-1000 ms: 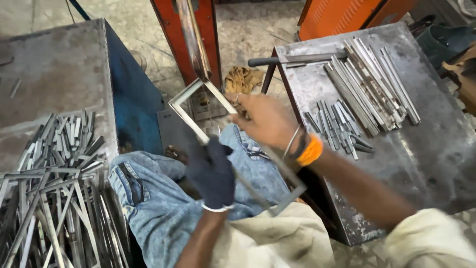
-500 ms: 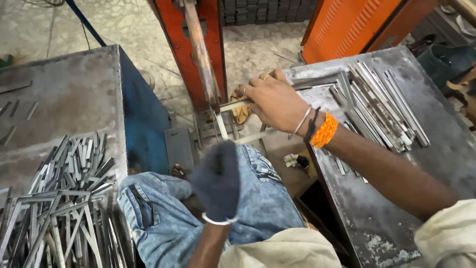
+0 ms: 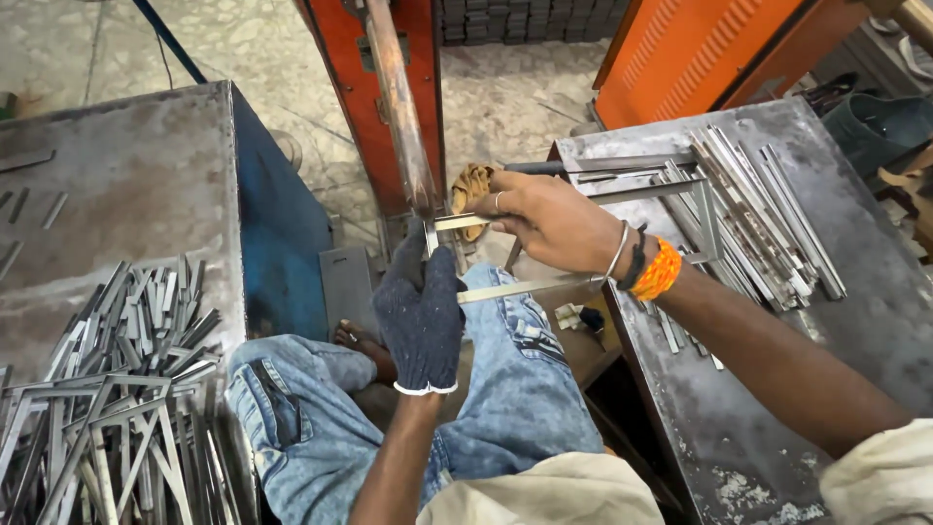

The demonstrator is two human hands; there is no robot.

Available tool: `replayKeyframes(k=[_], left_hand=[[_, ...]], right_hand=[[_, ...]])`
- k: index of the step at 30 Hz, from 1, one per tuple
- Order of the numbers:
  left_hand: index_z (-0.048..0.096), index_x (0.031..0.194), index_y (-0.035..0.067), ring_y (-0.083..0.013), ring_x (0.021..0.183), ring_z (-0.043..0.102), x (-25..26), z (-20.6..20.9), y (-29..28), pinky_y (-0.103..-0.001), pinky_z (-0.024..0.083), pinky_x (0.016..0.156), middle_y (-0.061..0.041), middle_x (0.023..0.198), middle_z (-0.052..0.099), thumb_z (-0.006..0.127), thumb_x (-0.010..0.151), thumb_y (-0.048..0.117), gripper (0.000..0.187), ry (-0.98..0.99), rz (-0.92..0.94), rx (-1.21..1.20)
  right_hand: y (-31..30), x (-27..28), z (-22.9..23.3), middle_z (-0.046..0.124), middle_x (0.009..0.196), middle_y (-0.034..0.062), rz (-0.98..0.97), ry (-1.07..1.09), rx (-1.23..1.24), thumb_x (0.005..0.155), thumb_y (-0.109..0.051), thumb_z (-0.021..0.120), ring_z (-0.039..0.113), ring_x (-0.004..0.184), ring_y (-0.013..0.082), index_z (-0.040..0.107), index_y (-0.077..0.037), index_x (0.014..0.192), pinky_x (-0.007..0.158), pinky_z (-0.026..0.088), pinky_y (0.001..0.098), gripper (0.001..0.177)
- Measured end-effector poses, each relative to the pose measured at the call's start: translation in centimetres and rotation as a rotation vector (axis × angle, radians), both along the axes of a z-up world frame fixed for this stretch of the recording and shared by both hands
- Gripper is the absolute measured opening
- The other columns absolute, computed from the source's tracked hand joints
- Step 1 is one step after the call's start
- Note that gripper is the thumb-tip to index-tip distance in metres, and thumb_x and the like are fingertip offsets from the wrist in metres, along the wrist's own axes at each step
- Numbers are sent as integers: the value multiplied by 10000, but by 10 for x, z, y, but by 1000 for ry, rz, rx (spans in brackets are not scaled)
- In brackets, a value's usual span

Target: Assembling and spot welding small rectangular metal frames using pre-cut strips.

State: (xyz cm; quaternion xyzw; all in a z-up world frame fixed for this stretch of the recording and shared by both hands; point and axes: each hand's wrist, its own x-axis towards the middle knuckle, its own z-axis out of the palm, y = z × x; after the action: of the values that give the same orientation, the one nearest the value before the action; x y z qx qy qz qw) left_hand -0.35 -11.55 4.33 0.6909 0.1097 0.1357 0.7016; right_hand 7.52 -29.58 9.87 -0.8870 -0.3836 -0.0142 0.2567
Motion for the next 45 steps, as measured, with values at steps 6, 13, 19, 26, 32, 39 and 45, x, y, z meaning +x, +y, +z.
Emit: replayKeyframes(k=[6,13,19,26,32,39,45], left_hand=[[674,1335,19,-42,626,603,3,-11,-1,-280,511,561,-9,797,729,640,973,129,380,-165,13,127],[692,1317,22,-77,606,568,1,2,-2,-309,487,560,-87,733,697,630,980,154,367,-75,21,205],[682,1319,17,-95,652,599,-2,4,-1,-312,509,602,-68,801,713,629,979,144,366,-123,55,254],[704,1322,58,-78,599,583,-2,2,0,-304,499,550,-62,714,628,617,992,143,351,-126,26,226],[606,1401,83,-78,503,485,-19,16,8,-276,412,454,-20,607,545,627,949,164,460,-67,-41,-63],[636,1116,-41,-166,688,647,-24,-121,18,-321,520,598,-104,809,686,588,1030,256,313,-29,-185,-89],[602,1223,2,-168,964,618,-19,-145,-25,-327,504,831,-94,1054,649,580,1011,195,288,-228,-325,58]], right_hand=[[1,-3,4,602,989,179,-20,60,33,896,-25,642,630,912,399,705,-49,1239,766,472,507,350],[3,0,2,617,1001,163,-31,119,39,904,-20,628,653,897,367,691,-37,1226,767,491,488,329],[-1,2,-5,617,1025,180,22,8,31,881,-8,641,625,965,397,691,-22,1219,813,489,493,341],[-1,3,-5,591,1095,220,39,44,58,898,-29,628,627,977,409,676,-14,1242,817,495,480,348],[5,-10,-12,673,1014,159,-66,57,78,931,-62,612,674,951,353,710,-63,1200,830,524,446,286],[30,-48,-36,668,951,141,16,97,220,938,-56,607,674,920,300,726,-73,1208,815,527,424,295],[99,-84,-24,669,922,93,92,248,354,1001,-129,614,668,858,247,729,-110,1241,780,529,403,268]])
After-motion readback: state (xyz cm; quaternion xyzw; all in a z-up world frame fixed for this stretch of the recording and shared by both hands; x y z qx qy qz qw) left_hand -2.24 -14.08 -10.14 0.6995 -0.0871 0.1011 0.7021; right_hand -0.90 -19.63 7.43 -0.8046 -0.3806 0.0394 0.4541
